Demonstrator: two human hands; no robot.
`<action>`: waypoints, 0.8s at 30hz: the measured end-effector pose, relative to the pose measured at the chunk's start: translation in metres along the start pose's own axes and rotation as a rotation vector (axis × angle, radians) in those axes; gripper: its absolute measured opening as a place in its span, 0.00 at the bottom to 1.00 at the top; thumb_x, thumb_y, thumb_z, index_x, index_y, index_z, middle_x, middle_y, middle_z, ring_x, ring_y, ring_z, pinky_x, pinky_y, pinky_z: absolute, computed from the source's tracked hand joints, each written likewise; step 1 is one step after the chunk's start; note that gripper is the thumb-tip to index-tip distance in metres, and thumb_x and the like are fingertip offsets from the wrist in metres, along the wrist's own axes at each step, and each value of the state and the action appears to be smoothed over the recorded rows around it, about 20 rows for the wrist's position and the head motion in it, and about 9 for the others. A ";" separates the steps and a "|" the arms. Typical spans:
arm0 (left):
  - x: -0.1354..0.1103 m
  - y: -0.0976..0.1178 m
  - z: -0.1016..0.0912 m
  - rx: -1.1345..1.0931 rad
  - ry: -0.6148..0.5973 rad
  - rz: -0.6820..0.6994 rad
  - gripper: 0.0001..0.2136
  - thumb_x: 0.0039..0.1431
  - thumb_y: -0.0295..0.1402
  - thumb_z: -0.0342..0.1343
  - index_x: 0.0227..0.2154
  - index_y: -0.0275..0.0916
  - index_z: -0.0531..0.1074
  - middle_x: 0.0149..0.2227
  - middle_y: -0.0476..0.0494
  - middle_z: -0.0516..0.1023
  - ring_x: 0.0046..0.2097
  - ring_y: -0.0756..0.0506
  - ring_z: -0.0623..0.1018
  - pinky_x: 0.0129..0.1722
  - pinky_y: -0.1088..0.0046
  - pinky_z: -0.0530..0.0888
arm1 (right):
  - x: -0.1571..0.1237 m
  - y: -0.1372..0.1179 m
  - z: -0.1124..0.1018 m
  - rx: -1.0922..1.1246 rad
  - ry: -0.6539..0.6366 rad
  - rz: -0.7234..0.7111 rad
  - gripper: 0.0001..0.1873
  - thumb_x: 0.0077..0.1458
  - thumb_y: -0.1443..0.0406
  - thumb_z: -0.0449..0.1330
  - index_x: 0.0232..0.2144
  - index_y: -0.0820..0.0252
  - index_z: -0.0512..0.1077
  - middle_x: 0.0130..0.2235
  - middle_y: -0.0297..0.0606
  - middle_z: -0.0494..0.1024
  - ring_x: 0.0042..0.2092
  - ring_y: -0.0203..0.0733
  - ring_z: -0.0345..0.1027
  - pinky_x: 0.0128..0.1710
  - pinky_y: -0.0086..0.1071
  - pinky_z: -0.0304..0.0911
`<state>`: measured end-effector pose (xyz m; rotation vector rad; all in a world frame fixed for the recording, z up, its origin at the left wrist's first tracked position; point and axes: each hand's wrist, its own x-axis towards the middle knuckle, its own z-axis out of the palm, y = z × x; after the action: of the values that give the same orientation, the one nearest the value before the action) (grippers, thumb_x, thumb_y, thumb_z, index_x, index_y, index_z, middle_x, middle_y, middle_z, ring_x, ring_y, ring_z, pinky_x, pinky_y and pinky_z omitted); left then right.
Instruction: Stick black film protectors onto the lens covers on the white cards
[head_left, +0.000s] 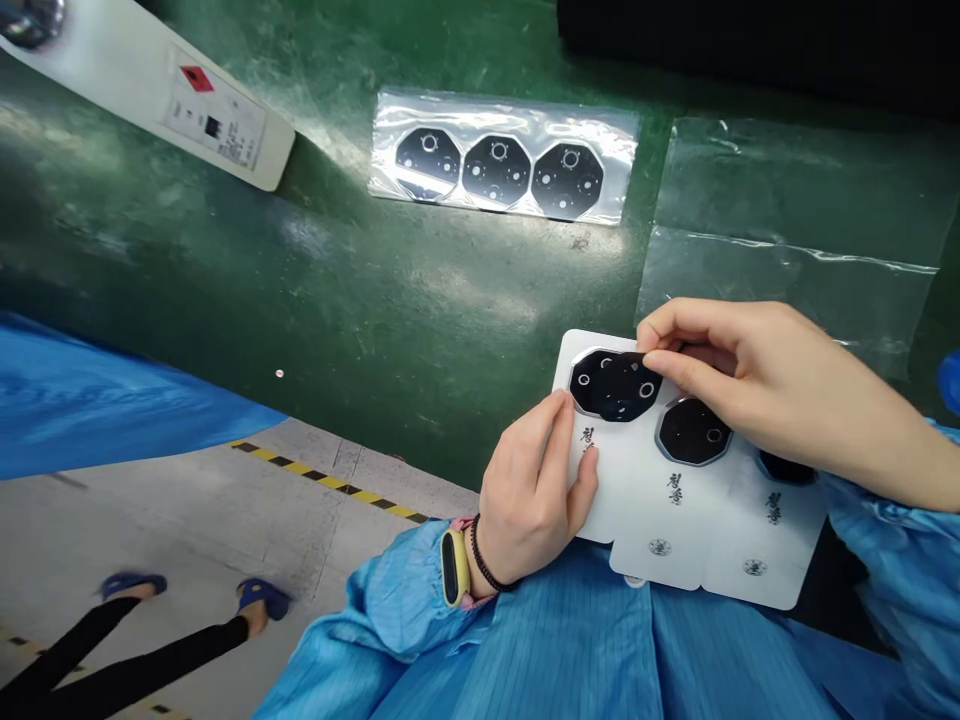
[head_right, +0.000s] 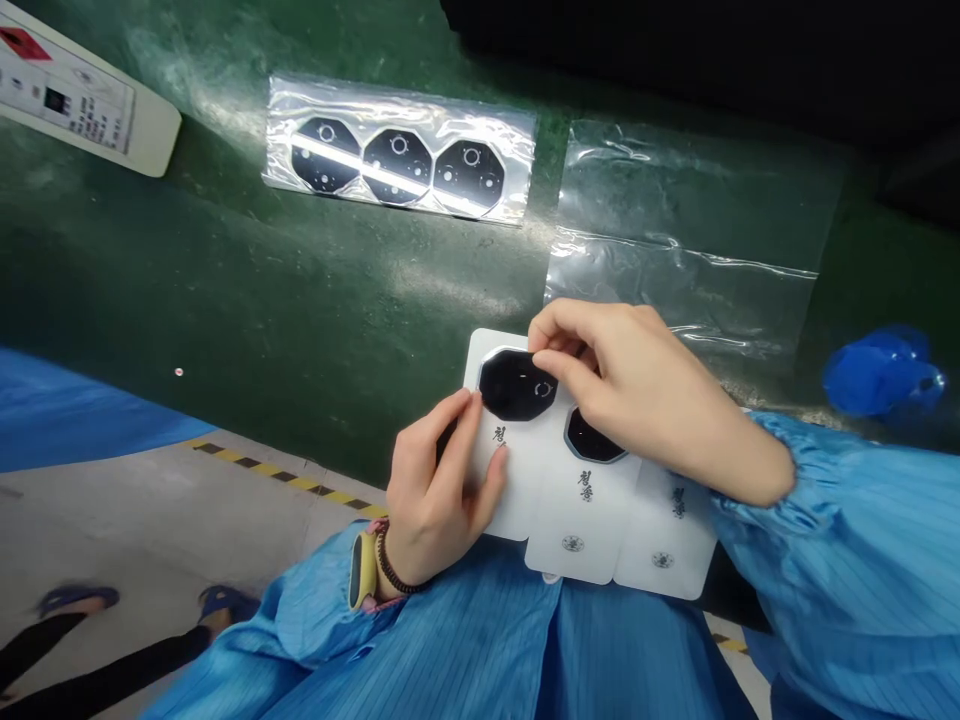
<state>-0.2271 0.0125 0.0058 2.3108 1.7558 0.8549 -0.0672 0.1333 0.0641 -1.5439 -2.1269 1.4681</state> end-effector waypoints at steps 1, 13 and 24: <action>0.000 0.000 0.000 0.001 -0.004 -0.002 0.20 0.59 0.27 0.54 0.54 0.27 0.64 0.47 0.32 0.74 0.49 0.41 0.75 0.47 0.67 0.74 | 0.001 0.000 -0.001 -0.013 0.021 0.004 0.09 0.54 0.70 0.55 0.24 0.55 0.69 0.22 0.30 0.74 0.21 0.36 0.66 0.21 0.31 0.60; 0.000 0.000 0.000 -0.013 0.000 -0.009 0.12 0.59 0.27 0.55 0.45 0.30 0.68 0.46 0.34 0.74 0.49 0.43 0.75 0.46 0.69 0.74 | 0.007 -0.004 0.009 -0.162 0.134 -0.083 0.11 0.53 0.71 0.58 0.22 0.53 0.72 0.23 0.28 0.77 0.25 0.39 0.71 0.27 0.33 0.66; -0.001 -0.002 0.001 -0.030 0.002 0.006 0.12 0.58 0.26 0.56 0.45 0.28 0.68 0.47 0.32 0.74 0.50 0.43 0.74 0.47 0.70 0.74 | 0.004 -0.002 0.014 -0.154 0.179 -0.090 0.09 0.53 0.70 0.58 0.24 0.56 0.73 0.25 0.30 0.78 0.25 0.39 0.71 0.28 0.33 0.65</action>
<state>-0.2281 0.0124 0.0039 2.2988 1.7253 0.8784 -0.0789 0.1279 0.0563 -1.5407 -2.2155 1.1162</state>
